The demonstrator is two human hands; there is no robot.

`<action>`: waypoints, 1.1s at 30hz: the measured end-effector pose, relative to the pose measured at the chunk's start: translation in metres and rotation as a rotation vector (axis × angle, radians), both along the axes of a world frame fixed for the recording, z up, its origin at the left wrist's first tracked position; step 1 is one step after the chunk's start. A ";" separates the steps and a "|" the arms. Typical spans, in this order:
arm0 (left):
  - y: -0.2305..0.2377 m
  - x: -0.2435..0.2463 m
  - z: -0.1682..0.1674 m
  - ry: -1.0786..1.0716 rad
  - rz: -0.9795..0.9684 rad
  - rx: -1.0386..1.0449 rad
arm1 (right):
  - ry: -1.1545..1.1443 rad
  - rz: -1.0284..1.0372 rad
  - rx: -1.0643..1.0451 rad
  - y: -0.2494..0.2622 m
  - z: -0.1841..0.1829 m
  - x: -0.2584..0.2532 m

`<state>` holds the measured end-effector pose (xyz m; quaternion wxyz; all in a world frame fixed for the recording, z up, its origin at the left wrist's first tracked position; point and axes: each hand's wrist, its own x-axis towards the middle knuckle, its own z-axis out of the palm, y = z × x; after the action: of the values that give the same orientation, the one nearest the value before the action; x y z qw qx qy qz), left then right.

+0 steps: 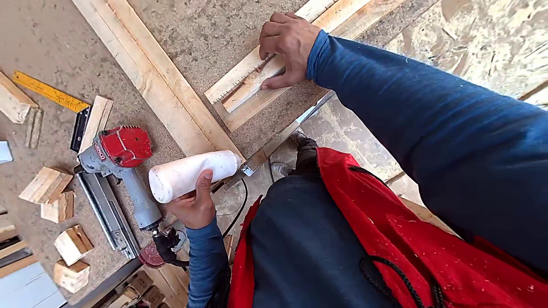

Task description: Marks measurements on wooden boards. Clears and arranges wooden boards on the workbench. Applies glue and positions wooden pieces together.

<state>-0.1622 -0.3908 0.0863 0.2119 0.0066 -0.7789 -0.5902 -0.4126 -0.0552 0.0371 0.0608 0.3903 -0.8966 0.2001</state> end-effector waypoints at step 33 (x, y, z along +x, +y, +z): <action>-0.067 0.037 0.017 -0.077 0.204 -0.016 | -0.008 0.010 -0.008 -0.001 -0.001 0.000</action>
<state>-0.1250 -0.4573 0.1034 0.2406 0.1068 -0.7864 -0.5588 -0.4126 -0.0563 0.0365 0.0575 0.3937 -0.8941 0.2057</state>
